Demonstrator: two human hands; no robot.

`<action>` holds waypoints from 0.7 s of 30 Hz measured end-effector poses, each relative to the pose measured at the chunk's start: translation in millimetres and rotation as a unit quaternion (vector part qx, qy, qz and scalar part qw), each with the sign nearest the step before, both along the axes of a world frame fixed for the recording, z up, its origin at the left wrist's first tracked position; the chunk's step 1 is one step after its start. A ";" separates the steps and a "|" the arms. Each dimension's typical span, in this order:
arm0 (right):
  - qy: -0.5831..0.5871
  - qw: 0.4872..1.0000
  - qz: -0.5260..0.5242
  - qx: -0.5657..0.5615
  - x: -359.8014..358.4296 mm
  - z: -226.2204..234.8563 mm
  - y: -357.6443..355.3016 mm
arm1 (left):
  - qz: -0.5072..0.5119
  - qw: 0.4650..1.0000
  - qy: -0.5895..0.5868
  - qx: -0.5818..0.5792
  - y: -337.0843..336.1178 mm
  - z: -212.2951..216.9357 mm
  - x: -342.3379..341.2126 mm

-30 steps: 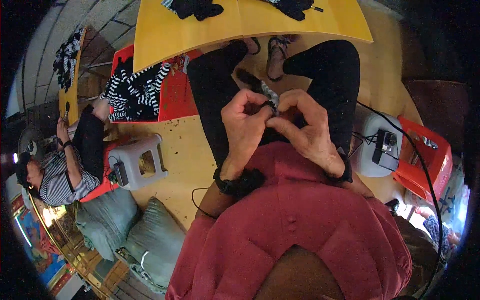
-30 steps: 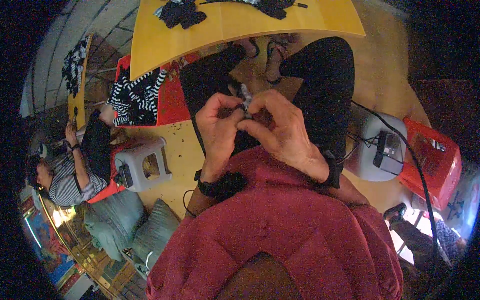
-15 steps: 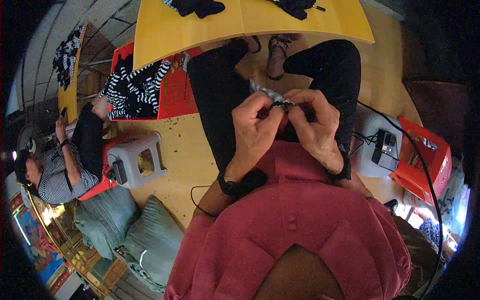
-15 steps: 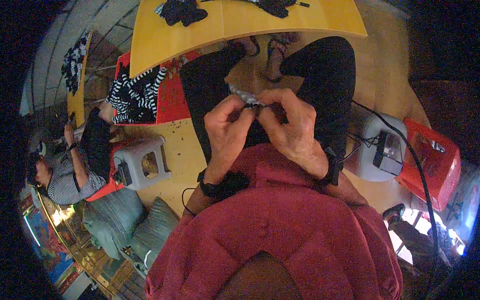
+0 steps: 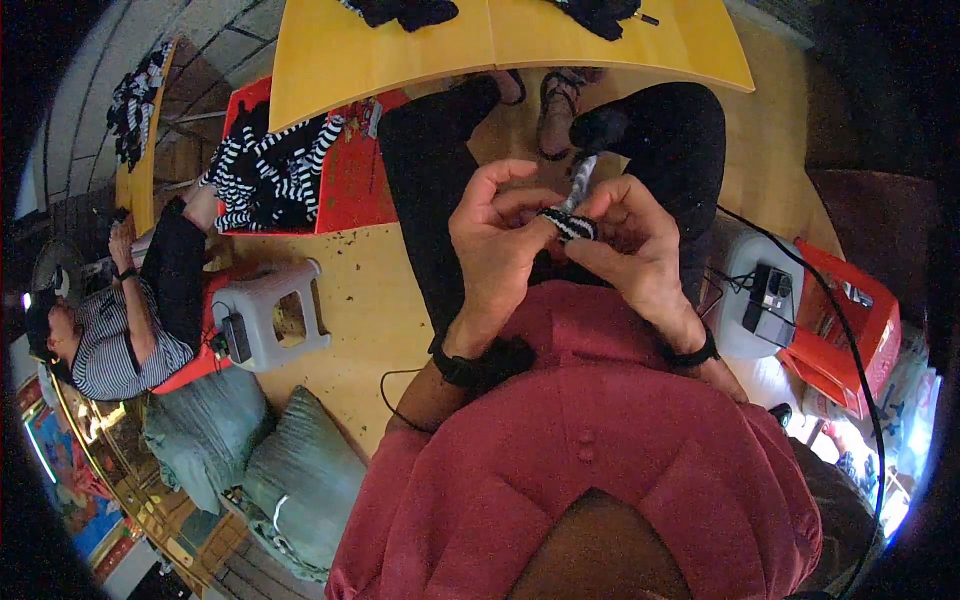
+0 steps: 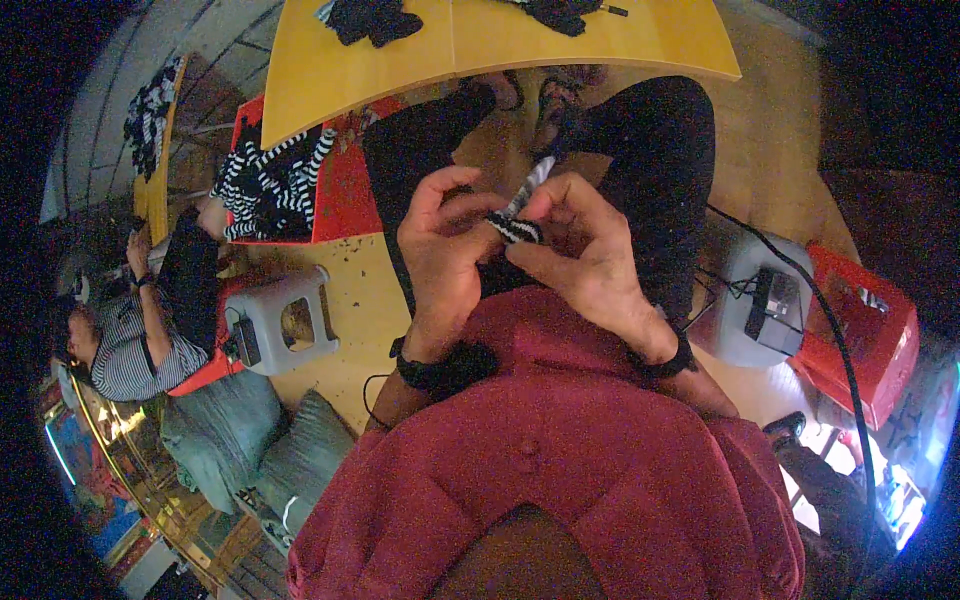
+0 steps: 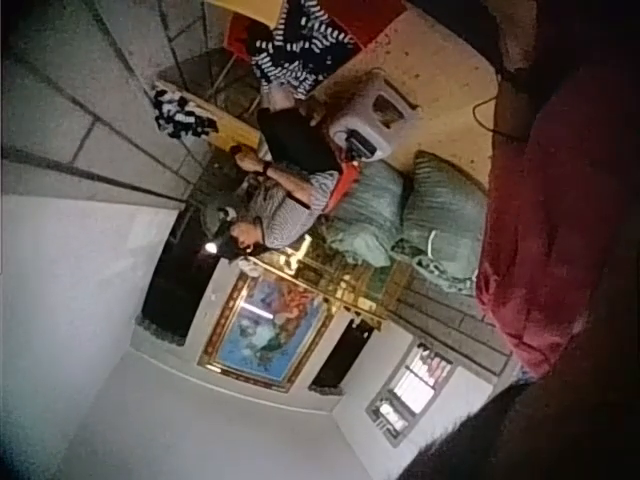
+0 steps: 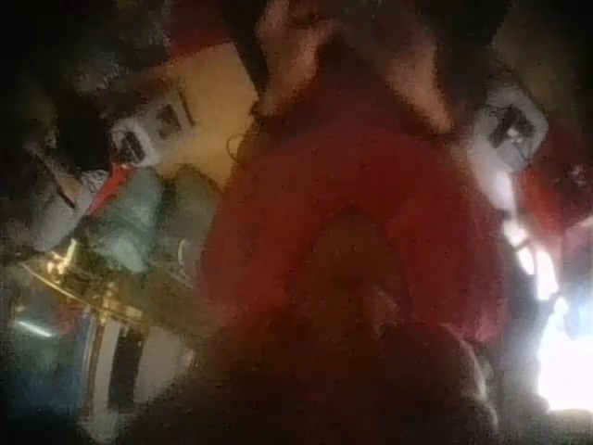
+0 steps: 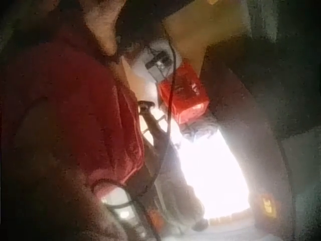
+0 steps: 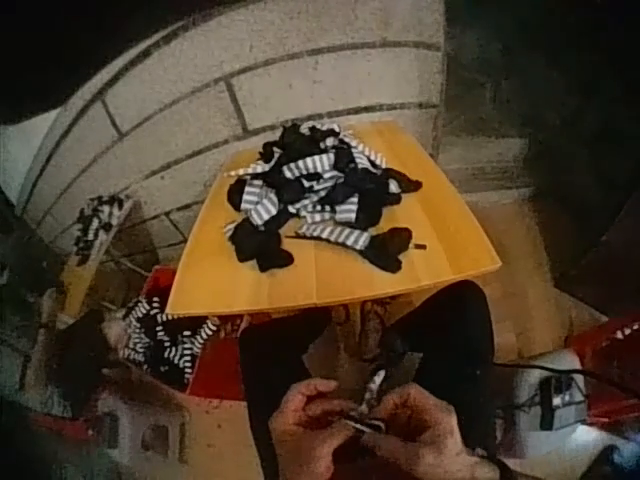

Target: Handling and assembling small striped fabric pieces using a metal rod tool.

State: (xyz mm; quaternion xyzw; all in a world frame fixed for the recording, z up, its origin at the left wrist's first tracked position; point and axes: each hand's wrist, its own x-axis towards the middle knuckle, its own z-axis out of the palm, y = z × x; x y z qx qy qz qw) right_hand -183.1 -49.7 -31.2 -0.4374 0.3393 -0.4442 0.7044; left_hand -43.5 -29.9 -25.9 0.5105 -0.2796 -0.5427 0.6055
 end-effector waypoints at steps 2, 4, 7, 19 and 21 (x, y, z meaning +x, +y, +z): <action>0.216 0.973 0.008 -0.077 -5.5 2.8 0.6 | -0.011 1.000 -0.019 -0.015 -0.3 -2.6 3.4; 0.235 0.962 -0.043 -0.135 -3.3 0.8 -3.3 | -0.025 0.999 -0.038 -0.029 -0.9 -1.2 5.8; 0.276 0.924 -0.085 -0.252 -4.2 -0.1 -10.0 | -0.079 0.995 0.061 0.009 -2.0 3.6 10.5; 0.223 0.954 -0.031 -0.198 -7.0 -0.9 -6.8 | -0.186 0.975 0.122 0.021 1.2 7.7 20.5; 0.173 0.977 -0.004 -0.127 -8.9 -0.6 -5.9 | -0.148 0.982 0.115 0.038 1.5 3.6 22.6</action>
